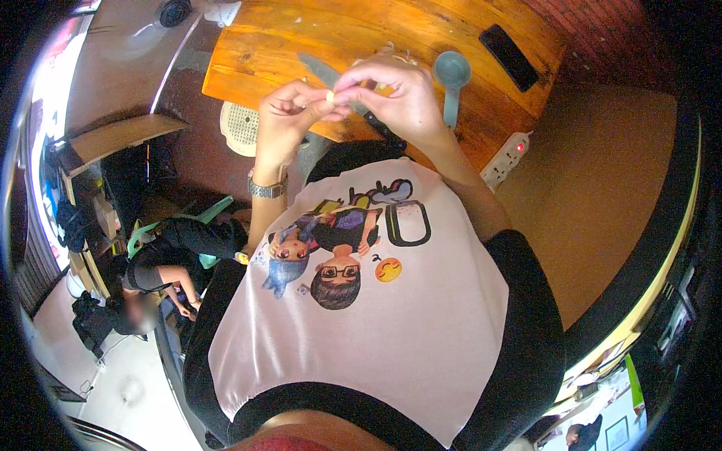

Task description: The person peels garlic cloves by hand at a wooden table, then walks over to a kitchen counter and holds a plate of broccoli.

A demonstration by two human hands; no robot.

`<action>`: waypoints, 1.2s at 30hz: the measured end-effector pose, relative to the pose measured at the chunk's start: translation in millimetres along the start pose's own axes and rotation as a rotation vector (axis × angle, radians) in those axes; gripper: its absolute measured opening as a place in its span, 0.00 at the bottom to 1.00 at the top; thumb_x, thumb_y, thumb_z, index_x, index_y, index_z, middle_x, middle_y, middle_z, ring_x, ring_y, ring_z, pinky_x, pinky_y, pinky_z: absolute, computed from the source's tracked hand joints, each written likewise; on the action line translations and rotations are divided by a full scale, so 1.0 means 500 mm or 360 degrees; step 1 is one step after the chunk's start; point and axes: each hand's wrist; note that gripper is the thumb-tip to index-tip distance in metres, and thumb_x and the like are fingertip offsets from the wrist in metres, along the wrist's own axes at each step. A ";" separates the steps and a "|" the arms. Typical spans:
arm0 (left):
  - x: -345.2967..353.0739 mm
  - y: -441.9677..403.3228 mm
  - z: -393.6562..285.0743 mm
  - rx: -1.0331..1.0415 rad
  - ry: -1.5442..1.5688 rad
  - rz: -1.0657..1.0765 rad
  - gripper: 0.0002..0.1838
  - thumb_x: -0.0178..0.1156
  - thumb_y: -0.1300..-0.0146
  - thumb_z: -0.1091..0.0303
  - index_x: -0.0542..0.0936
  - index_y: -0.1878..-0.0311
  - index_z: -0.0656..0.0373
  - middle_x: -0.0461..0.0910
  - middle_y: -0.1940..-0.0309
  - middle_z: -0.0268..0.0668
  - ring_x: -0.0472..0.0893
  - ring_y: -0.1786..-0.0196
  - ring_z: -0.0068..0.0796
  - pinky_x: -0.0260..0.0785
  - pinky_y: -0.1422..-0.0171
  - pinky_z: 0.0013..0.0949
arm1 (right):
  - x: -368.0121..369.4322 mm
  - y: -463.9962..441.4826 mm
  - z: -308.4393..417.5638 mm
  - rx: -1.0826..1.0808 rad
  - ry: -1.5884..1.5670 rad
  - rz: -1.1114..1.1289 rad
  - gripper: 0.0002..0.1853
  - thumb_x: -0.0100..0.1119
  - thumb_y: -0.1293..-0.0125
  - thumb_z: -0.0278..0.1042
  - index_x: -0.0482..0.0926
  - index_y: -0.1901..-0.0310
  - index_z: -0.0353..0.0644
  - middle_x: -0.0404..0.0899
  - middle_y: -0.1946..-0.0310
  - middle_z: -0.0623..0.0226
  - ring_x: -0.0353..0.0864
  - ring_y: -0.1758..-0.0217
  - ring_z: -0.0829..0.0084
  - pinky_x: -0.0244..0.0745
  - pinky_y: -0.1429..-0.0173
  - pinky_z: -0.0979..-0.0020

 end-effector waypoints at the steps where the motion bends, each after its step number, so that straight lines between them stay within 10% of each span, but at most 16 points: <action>1: 0.003 0.001 0.000 0.0015 0.0003 0.0001 0.04 0.54 0.40 0.80 0.75 0.62 0.67 0.80 0.65 0.46 0.82 0.63 0.37 0.79 0.60 0.34 | 0.001 -0.002 0.000 -0.0069 0.0019 -0.0026 0.03 0.62 0.49 0.21 0.81 0.71 0.38 0.81 0.72 0.68 0.76 0.71 0.78 0.71 0.65 0.79; 14: 0.030 0.016 0.022 0.0025 0.0109 -0.0092 0.02 0.54 0.40 0.80 0.73 0.64 0.67 0.80 0.67 0.46 0.82 0.66 0.35 0.79 0.63 0.33 | -0.017 -0.010 0.002 -0.0195 0.0275 0.0200 0.03 0.58 0.47 0.26 0.76 0.70 0.38 0.77 0.74 0.63 0.78 0.68 0.67 0.71 0.62 0.71; 36: 0.031 0.007 -0.017 -0.0070 0.0210 -0.0018 0.06 0.52 0.37 0.75 0.74 0.59 0.66 0.81 0.67 0.43 0.82 0.66 0.34 0.77 0.60 0.31 | -0.016 0.001 0.016 -0.0118 -0.0064 0.0128 0.07 0.65 0.47 0.27 0.80 0.65 0.40 0.79 0.69 0.70 0.75 0.70 0.82 0.69 0.65 0.80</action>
Point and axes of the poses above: each hand's wrist, its own y-axis away from the middle knuckle, its own x-axis out of the palm, z = x × y
